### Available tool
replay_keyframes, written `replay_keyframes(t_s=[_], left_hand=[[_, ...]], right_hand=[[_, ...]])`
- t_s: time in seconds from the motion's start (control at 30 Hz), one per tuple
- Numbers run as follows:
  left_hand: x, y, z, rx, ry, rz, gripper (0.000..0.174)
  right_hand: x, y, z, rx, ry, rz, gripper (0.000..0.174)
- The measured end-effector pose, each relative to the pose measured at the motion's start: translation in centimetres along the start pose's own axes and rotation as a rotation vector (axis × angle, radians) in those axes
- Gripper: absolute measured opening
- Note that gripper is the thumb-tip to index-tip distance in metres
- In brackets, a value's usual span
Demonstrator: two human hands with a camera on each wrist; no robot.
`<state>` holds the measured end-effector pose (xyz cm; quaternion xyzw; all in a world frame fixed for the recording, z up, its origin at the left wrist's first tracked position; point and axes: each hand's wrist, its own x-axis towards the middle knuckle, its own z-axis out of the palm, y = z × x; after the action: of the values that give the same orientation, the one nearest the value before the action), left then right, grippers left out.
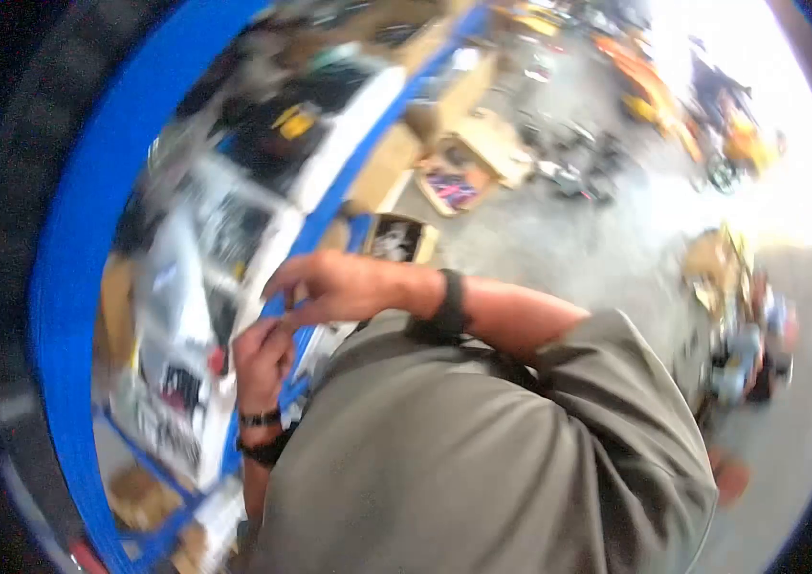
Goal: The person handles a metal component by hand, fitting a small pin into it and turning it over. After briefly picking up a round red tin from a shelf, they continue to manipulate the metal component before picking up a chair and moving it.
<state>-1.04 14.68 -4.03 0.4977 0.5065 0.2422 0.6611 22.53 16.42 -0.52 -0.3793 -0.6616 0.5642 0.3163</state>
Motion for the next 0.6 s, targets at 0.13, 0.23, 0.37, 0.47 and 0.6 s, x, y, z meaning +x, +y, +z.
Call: replay_keyframes(t_s=[0.13,0.23,0.37,0.47,0.6], left_hand=[[0.6,-1.3,-1.2,-0.173,-0.147,-0.092,0.02],[1.4,-2.2,-1.7,-0.294,-0.385,-0.06,0.027],[1.6,-1.5,0.3,-0.245,-0.385,0.017,0.031],[1.5,-0.8,2.9,-0.172,-0.305,0.096,0.03],[1.7,0.7,7.0,-0.173,-0.2,0.096,0.023]], right_hand=[[-2.1,1.1,2.5,-0.147,0.136,-0.128,0.028],[-3.4,3.2,4.5,-0.212,0.224,-0.138,0.029],[-5.8,1.6,3.8,-0.026,0.215,0.043,0.026],[-7.4,1.7,3.5,0.213,0.254,0.149,0.023],[-10.7,2.0,1.9,0.258,0.343,0.138,0.042]])
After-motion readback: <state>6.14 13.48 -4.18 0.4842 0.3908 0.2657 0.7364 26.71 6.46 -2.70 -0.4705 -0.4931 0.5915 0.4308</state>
